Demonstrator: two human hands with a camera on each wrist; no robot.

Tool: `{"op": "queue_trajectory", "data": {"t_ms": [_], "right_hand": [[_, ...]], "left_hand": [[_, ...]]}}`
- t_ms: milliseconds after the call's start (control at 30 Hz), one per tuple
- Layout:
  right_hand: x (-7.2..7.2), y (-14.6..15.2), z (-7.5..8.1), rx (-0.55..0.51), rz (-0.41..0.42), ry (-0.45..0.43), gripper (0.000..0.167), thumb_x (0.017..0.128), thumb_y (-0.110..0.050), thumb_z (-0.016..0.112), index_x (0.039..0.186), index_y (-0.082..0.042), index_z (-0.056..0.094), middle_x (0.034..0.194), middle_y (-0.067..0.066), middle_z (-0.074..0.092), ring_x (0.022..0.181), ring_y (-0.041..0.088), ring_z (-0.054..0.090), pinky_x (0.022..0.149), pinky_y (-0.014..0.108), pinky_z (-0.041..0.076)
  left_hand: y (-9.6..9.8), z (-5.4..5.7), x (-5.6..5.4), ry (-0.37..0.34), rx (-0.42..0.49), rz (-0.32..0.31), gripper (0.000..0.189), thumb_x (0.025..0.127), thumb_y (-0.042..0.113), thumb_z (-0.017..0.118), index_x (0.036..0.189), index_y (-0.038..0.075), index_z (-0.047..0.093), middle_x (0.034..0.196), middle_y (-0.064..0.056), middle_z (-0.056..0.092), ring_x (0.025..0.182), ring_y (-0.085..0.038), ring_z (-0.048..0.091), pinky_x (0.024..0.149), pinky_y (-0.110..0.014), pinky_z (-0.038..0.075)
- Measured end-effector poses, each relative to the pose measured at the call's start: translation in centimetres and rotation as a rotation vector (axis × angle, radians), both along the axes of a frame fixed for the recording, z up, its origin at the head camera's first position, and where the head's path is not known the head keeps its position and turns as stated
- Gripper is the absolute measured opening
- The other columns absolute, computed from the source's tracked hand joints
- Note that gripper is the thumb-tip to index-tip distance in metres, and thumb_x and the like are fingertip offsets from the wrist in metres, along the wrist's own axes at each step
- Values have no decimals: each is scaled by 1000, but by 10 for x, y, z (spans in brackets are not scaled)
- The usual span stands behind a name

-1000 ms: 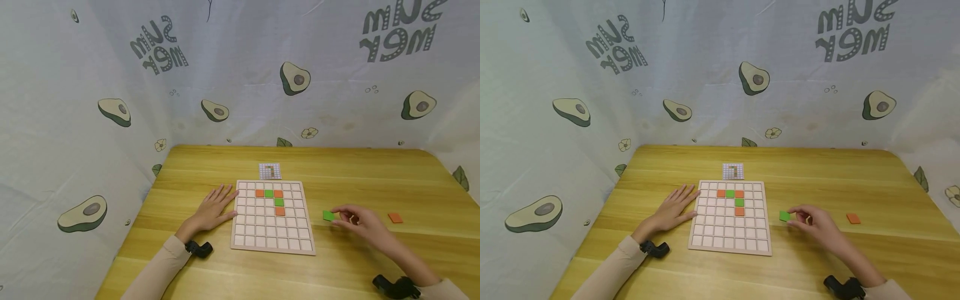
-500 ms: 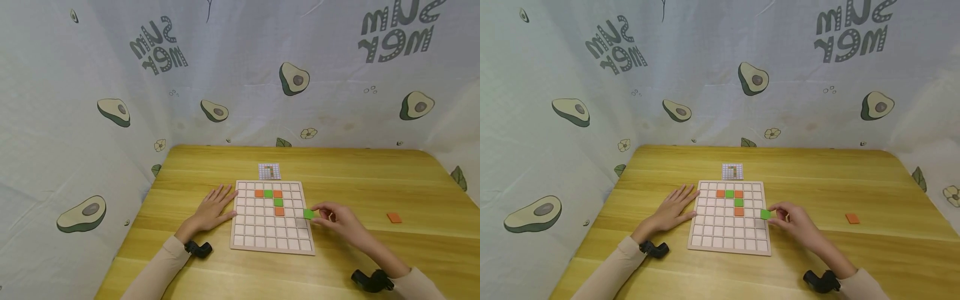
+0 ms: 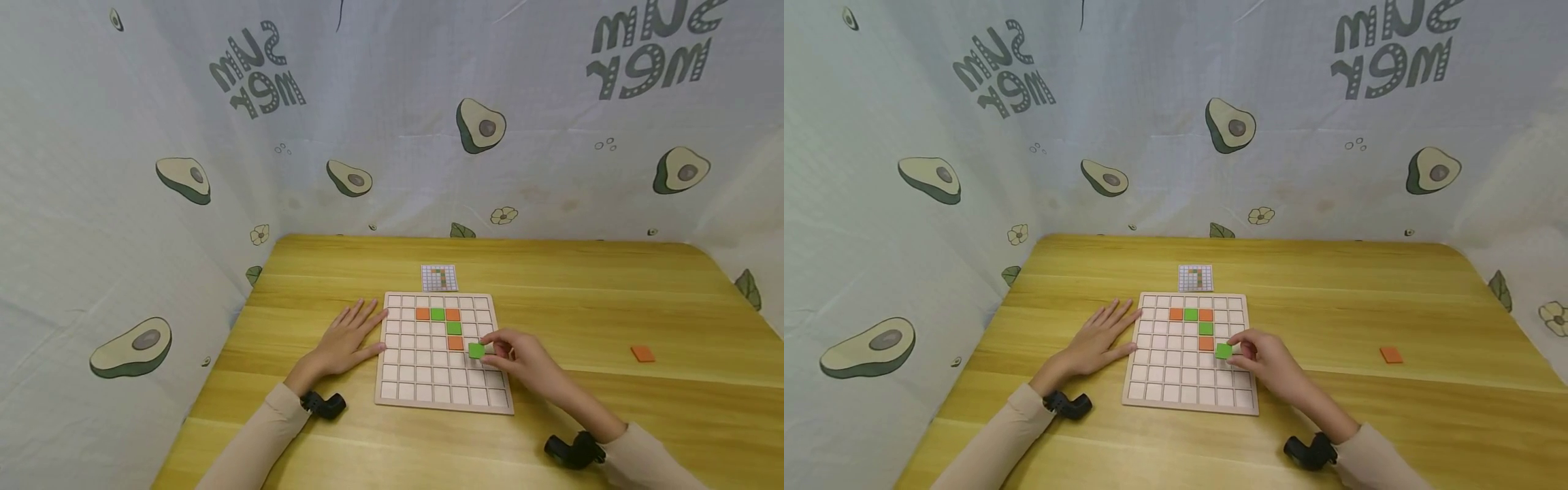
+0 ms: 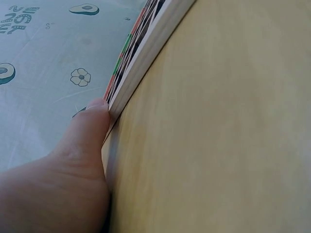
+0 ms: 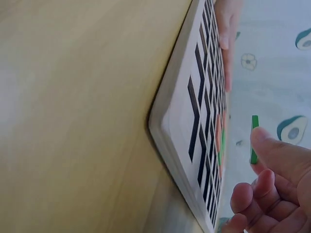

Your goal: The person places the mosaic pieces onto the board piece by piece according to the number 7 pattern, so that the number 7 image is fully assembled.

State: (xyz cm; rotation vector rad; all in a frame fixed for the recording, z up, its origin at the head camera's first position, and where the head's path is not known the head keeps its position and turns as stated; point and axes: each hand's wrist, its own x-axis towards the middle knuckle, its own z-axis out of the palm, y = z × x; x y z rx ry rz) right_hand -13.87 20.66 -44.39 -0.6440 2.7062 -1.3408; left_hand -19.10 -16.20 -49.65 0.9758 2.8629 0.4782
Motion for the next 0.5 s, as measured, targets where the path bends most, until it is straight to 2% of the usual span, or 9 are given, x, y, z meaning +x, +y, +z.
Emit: {"op": "queue_trajectory", "data": {"t_ms": [233,500], "right_hand": [[-2,-11,-6,16,-2,-64,20,87,-7,77,103,2,70,71,-2,48,66,9,46,54,23,39],[-5,-17,-11,-10,43,-62,20,87,-6,77,103,3,69,69,-3,48,62,7,44,53,22,36]], "left_hand": [[0,0,1,-7,10,0,69,105,52,40,162,21,17,166,-11,9,151,-34,3,120,-52,3],[0,0,1,-13,10,7,69,105,53,40,162,22,16,166,-9,8,152,-33,2,120,-51,3]]}}
